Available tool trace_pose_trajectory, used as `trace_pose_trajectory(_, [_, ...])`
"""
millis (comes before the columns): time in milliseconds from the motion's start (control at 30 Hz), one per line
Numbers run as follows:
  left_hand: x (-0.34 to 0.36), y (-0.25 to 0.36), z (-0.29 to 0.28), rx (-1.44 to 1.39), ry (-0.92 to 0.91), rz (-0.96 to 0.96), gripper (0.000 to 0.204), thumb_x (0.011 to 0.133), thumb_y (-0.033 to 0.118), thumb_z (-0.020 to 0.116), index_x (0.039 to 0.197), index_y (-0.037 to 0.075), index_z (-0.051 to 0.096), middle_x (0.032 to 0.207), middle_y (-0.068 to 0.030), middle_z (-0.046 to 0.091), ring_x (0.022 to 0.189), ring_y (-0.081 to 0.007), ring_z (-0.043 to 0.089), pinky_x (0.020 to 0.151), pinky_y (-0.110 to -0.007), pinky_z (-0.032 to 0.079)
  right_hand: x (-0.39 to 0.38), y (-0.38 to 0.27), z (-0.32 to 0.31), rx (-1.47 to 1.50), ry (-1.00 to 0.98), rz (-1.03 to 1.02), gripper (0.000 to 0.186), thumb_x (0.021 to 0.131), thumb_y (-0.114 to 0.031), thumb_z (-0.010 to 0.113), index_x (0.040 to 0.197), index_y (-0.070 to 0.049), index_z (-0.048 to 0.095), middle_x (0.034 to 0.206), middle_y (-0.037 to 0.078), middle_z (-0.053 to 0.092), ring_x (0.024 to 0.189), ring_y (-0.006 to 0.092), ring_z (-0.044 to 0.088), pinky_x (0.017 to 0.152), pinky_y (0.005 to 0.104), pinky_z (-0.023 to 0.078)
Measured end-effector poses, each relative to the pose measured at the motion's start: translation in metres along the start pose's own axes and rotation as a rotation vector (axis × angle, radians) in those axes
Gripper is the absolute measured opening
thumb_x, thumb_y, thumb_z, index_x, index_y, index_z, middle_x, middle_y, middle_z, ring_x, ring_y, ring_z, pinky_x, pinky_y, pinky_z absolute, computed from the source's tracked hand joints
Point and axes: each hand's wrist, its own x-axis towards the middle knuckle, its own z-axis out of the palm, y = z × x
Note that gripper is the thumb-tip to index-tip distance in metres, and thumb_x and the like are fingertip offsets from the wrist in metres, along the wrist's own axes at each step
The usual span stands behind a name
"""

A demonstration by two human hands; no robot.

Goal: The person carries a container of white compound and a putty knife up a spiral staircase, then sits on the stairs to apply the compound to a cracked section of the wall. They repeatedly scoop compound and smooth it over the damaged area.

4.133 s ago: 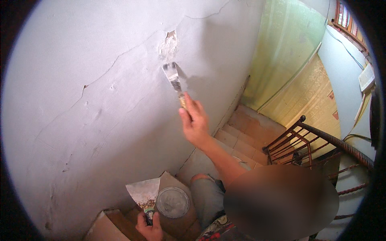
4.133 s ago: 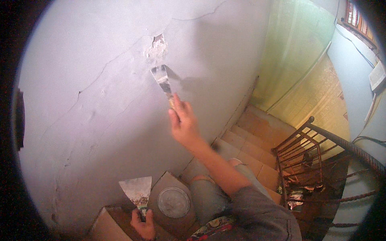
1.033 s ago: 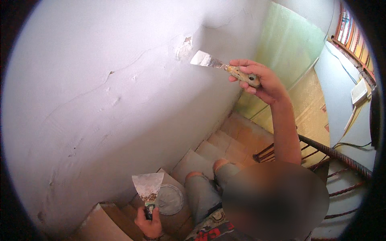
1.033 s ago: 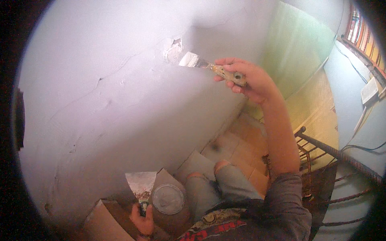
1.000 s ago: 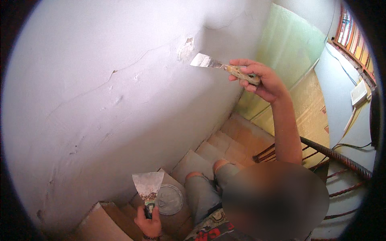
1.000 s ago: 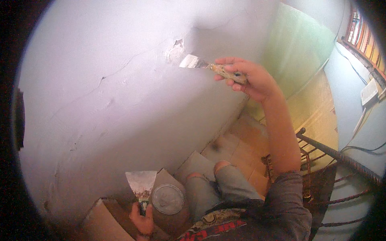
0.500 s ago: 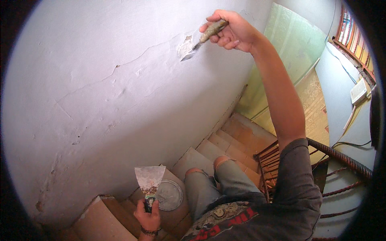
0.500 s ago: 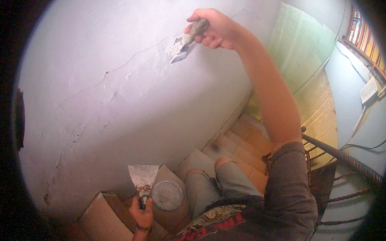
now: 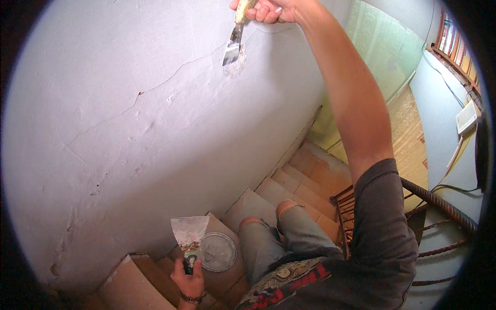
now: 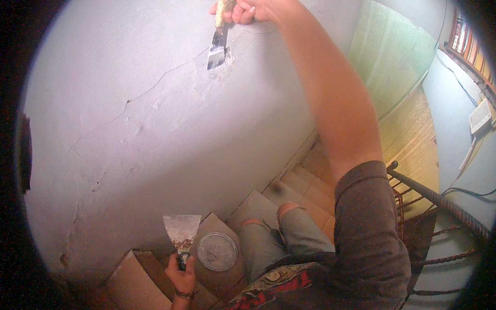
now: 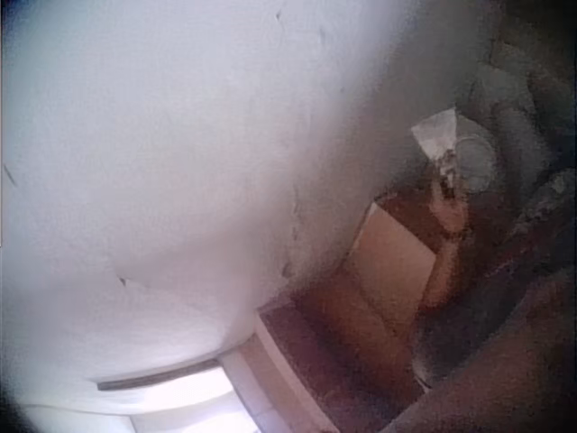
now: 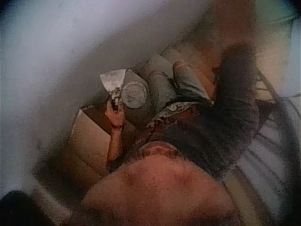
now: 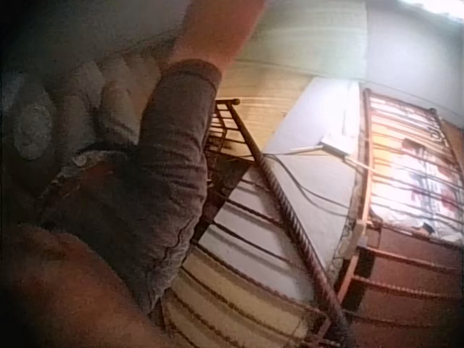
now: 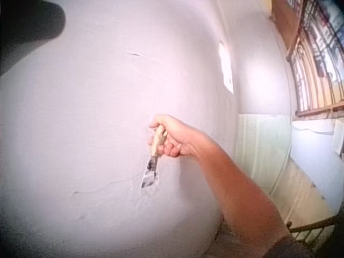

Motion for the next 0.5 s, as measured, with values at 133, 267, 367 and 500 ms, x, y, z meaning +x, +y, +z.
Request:
trace_pose_trajectory(133, [0.0,0.002,0.0,0.025,0.005,-0.013,0.027,0.075,0.016,0.075,0.083,-0.002,0.057,0.064,-0.0158,0.061,0.057,-0.0269,0.064,0.056,-0.035,0.049,0.002,-0.017,-0.002,-0.015,0.067,-0.035,0.045,0.084,-0.042,0.048,0.085,0.001,0.056,0.059,0.013,0.056,0.034,0.0058,0.035,0.026,0.0176,0.023])
trace_pose_trajectory(267, [0.001,0.003,-0.001,-0.003,0.0,-0.016,0.026,0.075,0.013,0.075,0.084,-0.003,0.057,0.065,-0.0156,0.063,0.058,-0.0248,0.064,0.057,-0.034,0.05,-0.016,-0.035,-0.015,0.034,0.048,-0.086,0.044,0.084,-0.041,0.047,0.087,0.002,0.056,0.059,0.013,0.056,0.034,0.006,0.033,0.025,0.0185,0.023])
trace_pose_trajectory(367, [0.002,0.006,-0.002,0.007,-0.004,-0.017,0.025,0.075,0.012,0.074,0.083,-0.003,0.057,0.066,-0.0155,0.063,0.059,-0.0244,0.065,0.057,-0.034,0.05,-0.036,-0.028,-0.019,0.029,0.123,-0.144,0.044,0.083,-0.04,0.046,0.089,0.002,0.057,0.059,0.012,0.057,0.034,0.0065,0.033,0.025,0.0196,0.023])
trace_pose_trajectory(500, [0.003,0.008,-0.004,0.016,-0.011,-0.002,0.024,0.076,0.011,0.074,0.082,-0.003,0.056,0.065,-0.016,0.063,0.059,-0.0253,0.065,0.057,-0.034,0.049,-0.036,0.01,-0.004,-0.114,0.157,-0.037,0.042,0.082,-0.041,0.045,0.081,-0.002,0.06,0.056,0.005,0.053,0.037,0.0069,0.034,0.029,0.0217,0.023])
